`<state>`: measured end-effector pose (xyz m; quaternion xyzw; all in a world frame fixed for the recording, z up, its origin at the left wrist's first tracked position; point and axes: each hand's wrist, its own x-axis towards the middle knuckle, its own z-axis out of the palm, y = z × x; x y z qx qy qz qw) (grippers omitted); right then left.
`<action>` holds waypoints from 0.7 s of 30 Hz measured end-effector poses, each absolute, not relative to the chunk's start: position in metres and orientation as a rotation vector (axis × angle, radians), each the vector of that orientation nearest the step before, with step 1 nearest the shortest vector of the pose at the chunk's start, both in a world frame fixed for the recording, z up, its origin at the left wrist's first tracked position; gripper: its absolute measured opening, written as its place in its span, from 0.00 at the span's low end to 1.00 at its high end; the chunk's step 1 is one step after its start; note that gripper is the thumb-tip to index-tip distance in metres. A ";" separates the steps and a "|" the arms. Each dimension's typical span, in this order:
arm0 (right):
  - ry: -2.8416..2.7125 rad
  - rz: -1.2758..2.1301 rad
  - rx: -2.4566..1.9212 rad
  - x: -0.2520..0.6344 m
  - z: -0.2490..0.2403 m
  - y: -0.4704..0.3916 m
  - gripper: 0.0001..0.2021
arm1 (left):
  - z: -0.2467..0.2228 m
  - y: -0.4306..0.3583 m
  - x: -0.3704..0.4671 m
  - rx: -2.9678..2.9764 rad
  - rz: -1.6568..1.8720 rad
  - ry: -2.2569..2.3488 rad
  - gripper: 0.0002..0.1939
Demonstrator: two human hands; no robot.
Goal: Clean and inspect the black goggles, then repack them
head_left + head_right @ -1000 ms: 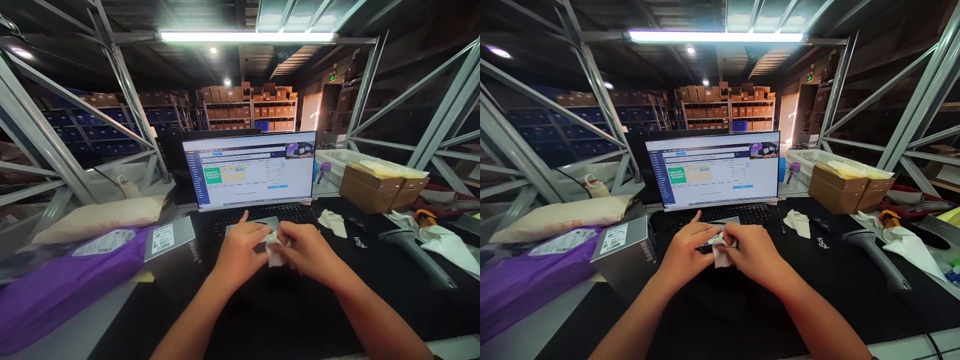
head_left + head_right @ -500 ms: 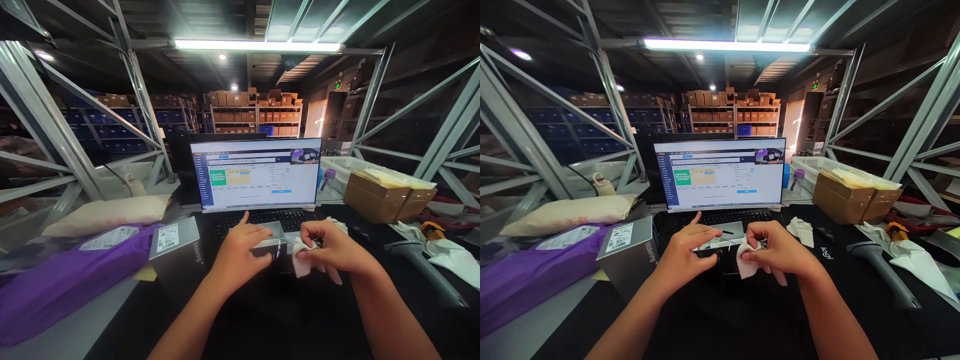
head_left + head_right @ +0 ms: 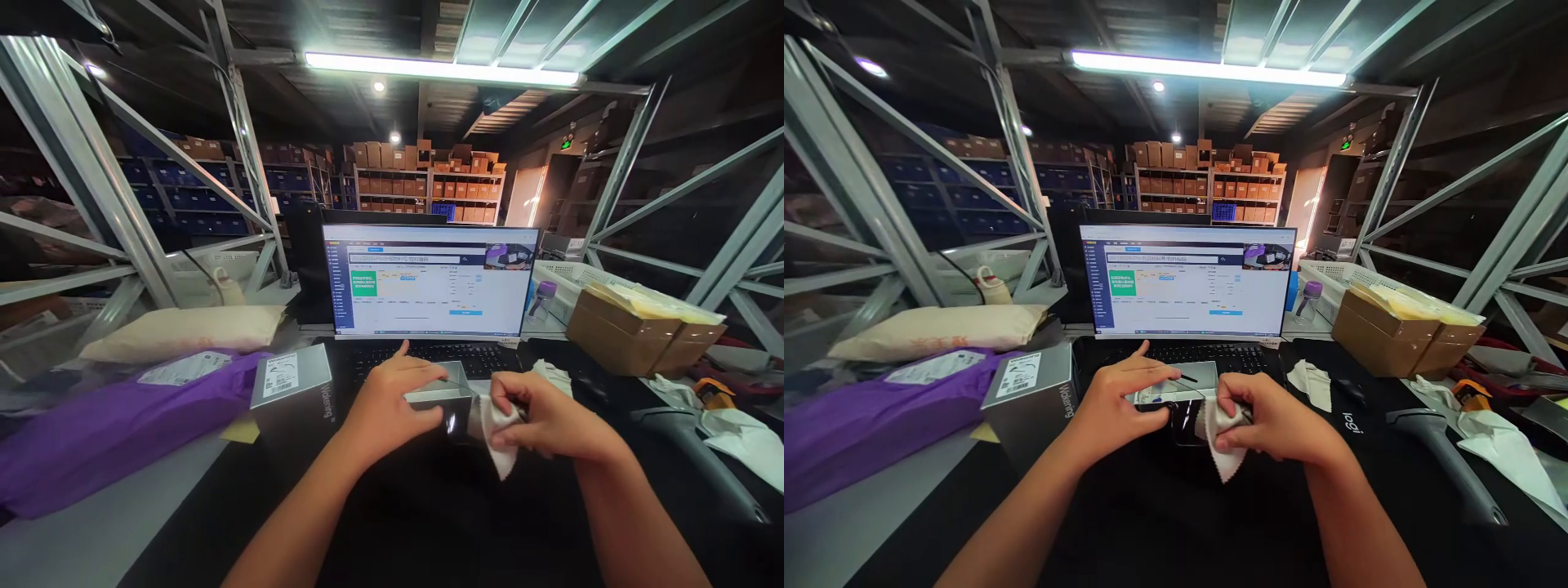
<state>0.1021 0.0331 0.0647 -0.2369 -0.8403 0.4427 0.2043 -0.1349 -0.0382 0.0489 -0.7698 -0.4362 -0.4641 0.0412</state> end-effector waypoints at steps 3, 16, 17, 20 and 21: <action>-2.313 1.358 -0.624 0.118 0.065 0.040 0.20 | 0.051 -0.040 -0.135 -2.365 -1.472 -1.375 0.19; -2.327 0.524 -0.866 0.073 0.052 0.016 0.21 | 0.043 -0.038 -0.124 -2.223 -1.183 -1.247 0.18; -2.299 0.520 -0.855 0.070 0.050 0.017 0.21 | 0.042 -0.037 -0.124 -2.222 -1.182 -1.246 0.17; -2.253 0.712 -0.773 0.074 0.050 0.020 0.18 | 0.044 -0.037 -0.128 -2.243 -1.202 -1.269 0.16; -2.255 0.844 -0.750 0.079 0.052 0.022 0.17 | 0.046 -0.037 -0.130 -2.251 -1.218 -1.284 0.17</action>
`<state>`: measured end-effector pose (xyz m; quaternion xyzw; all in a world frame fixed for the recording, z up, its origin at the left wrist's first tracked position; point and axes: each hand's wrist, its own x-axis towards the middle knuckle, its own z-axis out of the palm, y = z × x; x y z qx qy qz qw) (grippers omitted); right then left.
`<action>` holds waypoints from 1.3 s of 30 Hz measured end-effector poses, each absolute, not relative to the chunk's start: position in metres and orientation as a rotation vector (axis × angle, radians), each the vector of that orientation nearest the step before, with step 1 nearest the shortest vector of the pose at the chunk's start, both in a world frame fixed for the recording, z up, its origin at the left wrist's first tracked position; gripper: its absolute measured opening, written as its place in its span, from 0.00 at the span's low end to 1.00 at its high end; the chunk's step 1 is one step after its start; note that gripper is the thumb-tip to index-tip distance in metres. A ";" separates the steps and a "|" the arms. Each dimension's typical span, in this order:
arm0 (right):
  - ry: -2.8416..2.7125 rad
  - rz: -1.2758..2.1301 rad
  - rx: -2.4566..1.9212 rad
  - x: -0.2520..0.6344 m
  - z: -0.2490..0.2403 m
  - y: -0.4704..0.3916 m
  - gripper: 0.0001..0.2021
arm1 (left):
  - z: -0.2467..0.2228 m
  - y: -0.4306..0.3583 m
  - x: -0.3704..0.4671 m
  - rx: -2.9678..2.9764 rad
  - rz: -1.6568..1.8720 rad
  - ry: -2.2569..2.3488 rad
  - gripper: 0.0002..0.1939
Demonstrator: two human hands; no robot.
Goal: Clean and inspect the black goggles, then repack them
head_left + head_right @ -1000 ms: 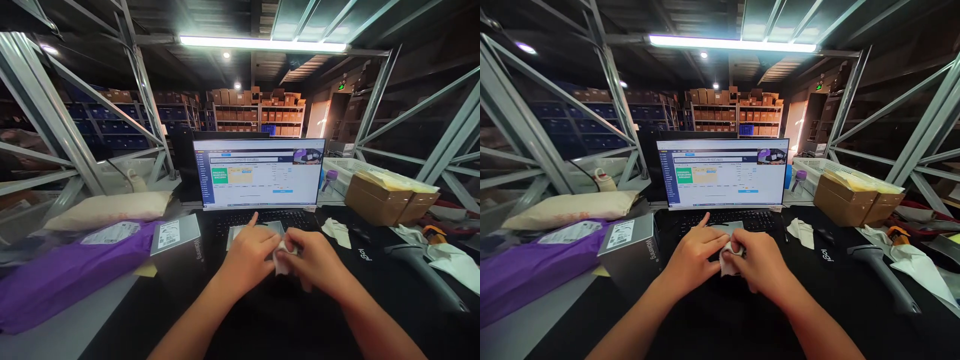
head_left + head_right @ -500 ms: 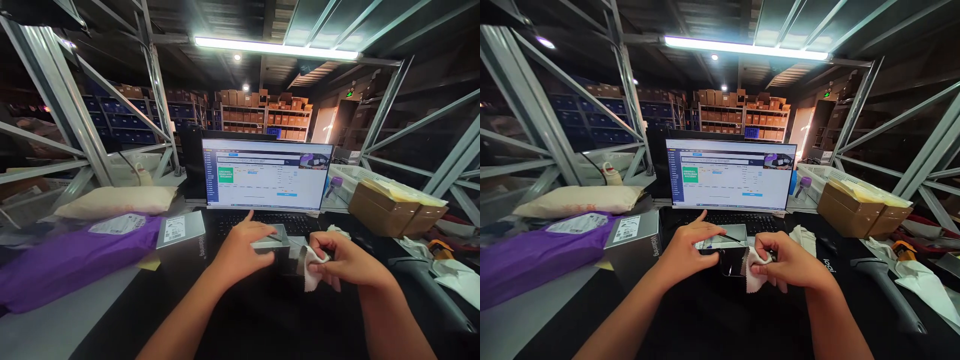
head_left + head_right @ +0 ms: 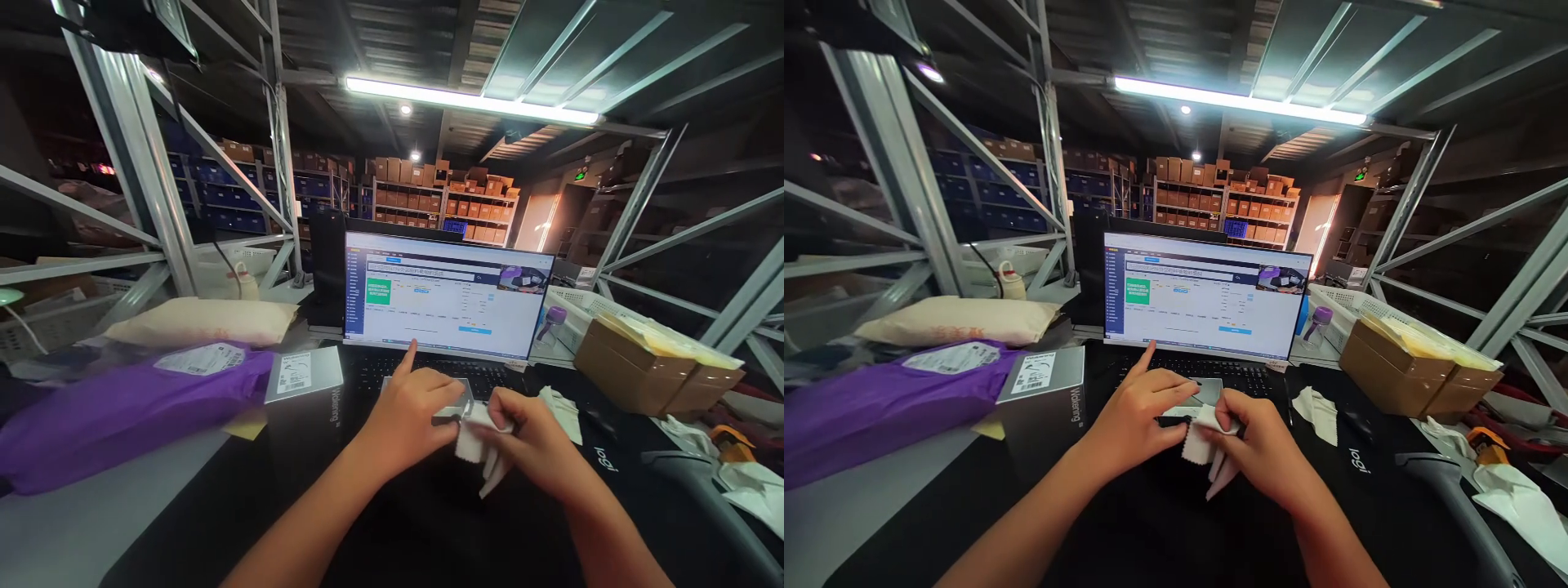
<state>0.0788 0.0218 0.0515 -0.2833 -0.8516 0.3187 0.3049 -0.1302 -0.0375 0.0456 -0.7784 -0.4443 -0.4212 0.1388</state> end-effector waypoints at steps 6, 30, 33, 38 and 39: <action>-2.276 1.450 -0.837 0.106 0.059 0.027 0.16 | 0.051 -0.040 -0.136 -2.361 -1.261 -1.394 0.21; -2.026 0.581 -0.573 0.063 0.031 0.022 0.11 | 0.024 -0.043 -0.092 -2.016 -1.566 -1.898 0.44; -2.108 0.537 -0.540 0.061 0.029 0.017 0.10 | 0.025 -0.043 -0.093 -2.031 -1.563 -1.891 0.44; -2.203 0.543 -0.528 0.063 0.028 0.013 0.09 | 0.022 -0.042 -0.092 -2.100 -1.534 -1.868 0.42; -2.218 0.548 -0.513 0.063 0.028 0.013 0.09 | 0.021 -0.041 -0.092 -2.090 -1.525 -1.865 0.41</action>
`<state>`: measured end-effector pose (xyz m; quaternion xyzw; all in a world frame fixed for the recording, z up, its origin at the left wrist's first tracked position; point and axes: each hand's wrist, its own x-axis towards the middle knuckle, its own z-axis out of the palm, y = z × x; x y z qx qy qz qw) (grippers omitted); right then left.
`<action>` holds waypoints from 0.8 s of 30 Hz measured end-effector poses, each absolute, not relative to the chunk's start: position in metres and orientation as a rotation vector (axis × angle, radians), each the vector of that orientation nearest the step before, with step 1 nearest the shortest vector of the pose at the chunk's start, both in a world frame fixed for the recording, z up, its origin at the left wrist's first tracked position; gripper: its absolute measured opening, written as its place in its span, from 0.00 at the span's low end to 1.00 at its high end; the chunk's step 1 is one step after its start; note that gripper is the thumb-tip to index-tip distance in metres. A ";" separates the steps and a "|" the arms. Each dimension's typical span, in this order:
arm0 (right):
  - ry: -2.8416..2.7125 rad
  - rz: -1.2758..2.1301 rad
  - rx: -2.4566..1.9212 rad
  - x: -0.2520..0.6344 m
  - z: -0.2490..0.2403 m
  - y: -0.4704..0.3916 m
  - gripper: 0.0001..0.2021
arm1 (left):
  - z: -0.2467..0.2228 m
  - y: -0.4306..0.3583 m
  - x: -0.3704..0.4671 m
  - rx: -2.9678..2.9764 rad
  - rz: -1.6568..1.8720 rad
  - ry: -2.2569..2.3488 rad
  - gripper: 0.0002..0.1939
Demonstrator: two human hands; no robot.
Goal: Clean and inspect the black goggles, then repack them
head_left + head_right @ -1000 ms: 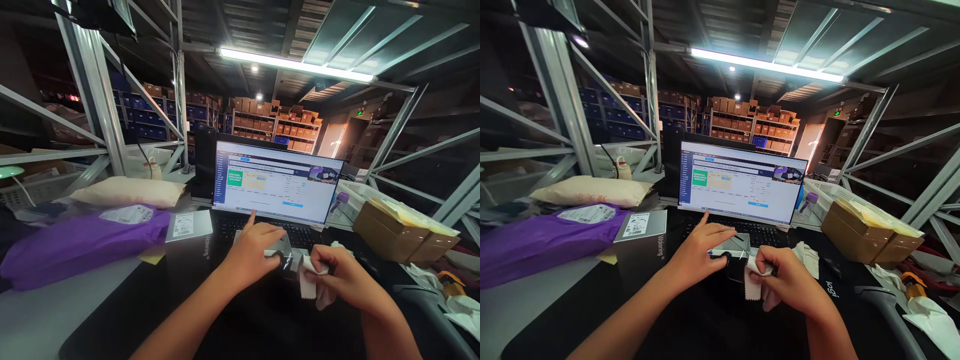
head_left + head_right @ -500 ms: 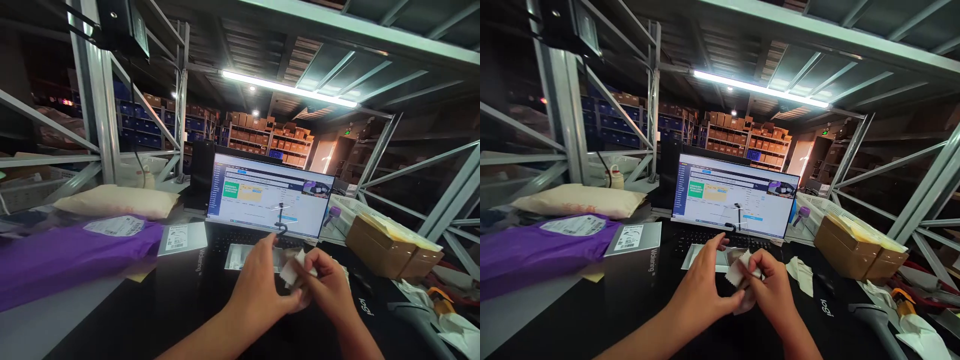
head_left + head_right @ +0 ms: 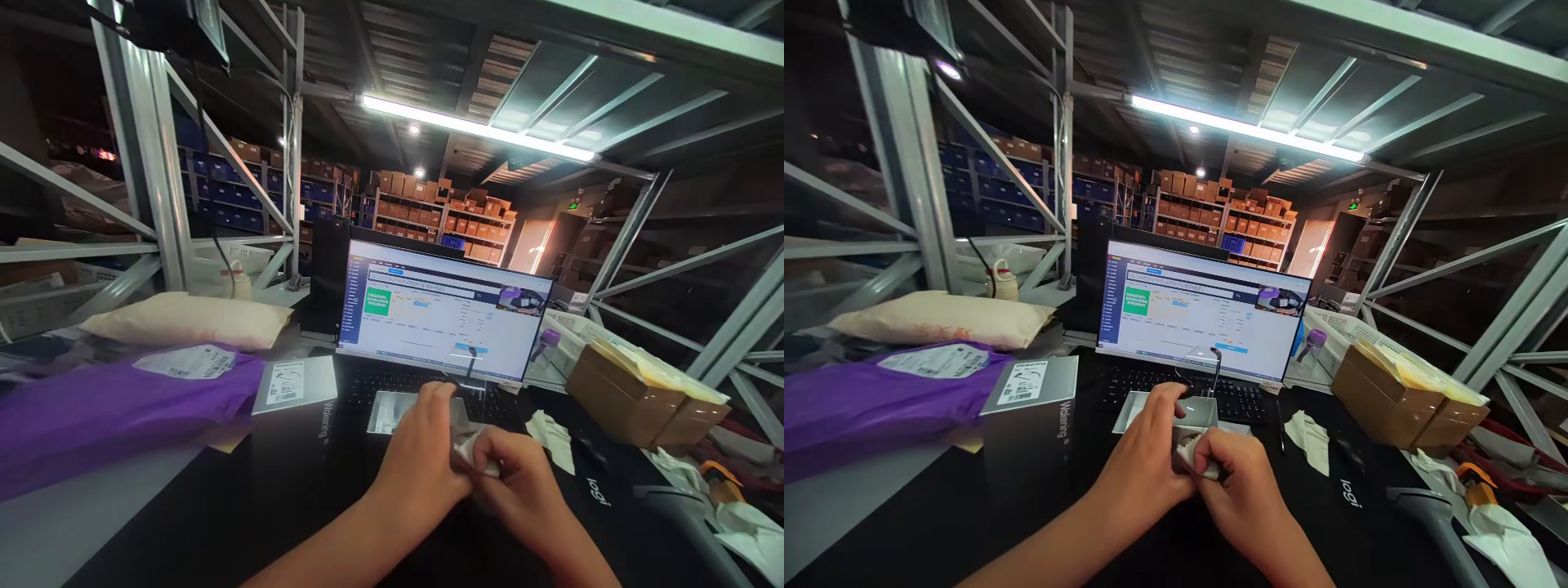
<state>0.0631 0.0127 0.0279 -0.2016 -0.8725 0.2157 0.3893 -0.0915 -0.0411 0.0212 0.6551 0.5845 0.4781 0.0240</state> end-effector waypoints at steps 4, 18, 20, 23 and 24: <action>-2.203 0.635 -0.563 0.065 0.033 0.010 0.09 | 0.020 -0.037 -0.093 2.067 1.523 1.804 0.36; -1.809 1.062 -0.825 0.063 0.051 0.004 0.17 | 0.020 -0.035 -0.101 2.548 1.400 1.936 0.39; -1.791 1.084 -0.840 0.062 0.052 0.003 0.18 | 0.019 -0.035 -0.102 2.657 1.423 1.990 0.33; -1.751 1.147 -0.861 0.062 0.054 0.000 0.19 | 0.021 -0.036 -0.102 2.755 1.458 1.992 0.26; -1.734 1.176 -0.871 0.063 0.055 -0.001 0.19 | 0.021 -0.036 -0.103 2.767 1.441 1.967 0.26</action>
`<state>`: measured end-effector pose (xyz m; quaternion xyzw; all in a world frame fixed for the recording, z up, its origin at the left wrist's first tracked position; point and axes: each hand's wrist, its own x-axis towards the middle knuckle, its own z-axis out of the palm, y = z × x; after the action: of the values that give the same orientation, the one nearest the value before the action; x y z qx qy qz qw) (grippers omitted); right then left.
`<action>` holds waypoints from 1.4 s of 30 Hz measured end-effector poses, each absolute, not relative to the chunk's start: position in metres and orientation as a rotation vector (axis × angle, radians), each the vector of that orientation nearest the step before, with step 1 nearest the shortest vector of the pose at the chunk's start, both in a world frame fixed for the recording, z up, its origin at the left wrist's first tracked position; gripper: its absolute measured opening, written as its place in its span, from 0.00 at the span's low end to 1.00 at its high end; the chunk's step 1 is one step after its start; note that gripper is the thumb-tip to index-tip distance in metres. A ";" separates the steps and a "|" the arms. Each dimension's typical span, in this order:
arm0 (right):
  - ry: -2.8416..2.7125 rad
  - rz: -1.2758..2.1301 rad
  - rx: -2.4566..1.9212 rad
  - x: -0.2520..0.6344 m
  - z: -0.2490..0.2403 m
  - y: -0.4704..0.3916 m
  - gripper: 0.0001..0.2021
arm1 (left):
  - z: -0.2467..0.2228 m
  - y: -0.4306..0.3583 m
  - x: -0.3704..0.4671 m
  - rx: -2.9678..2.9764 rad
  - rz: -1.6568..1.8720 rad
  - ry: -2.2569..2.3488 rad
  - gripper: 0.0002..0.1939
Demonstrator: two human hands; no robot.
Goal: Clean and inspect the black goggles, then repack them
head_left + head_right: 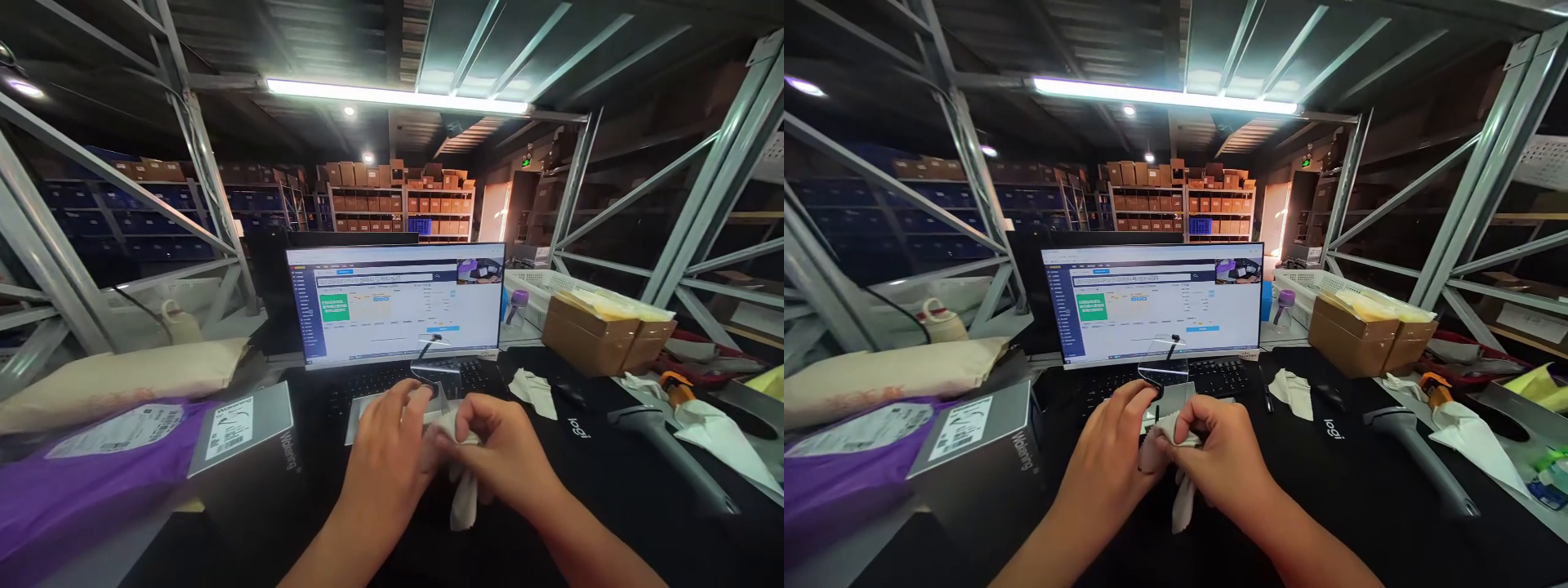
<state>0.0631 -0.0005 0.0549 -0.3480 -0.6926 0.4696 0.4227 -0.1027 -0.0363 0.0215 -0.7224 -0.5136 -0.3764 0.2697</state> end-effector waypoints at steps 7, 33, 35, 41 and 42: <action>-1.516 1.496 -0.779 0.083 0.059 0.021 0.22 | 0.031 -0.039 -0.109 -2.236 -0.886 -1.357 0.35; -1.631 0.769 -0.721 0.030 0.019 0.015 0.17 | 0.014 -0.026 -0.110 -1.822 -1.195 -1.291 0.15; -1.592 0.967 -0.711 0.036 0.023 0.021 0.19 | 0.016 -0.026 -0.107 -1.857 -1.197 -1.304 0.14; -1.133 1.676 -0.567 0.063 0.048 0.040 0.27 | 0.024 -0.032 -0.104 -1.989 -1.207 -1.241 0.14; -1.077 1.716 -0.552 0.067 0.051 0.043 0.28 | 0.025 -0.033 -0.104 -2.011 -1.222 -1.222 0.14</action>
<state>0.0666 0.0432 0.0508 -0.2280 -0.4447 0.7089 0.4977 -0.1040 -0.0329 0.0251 -0.7358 -0.4470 -0.4470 0.2428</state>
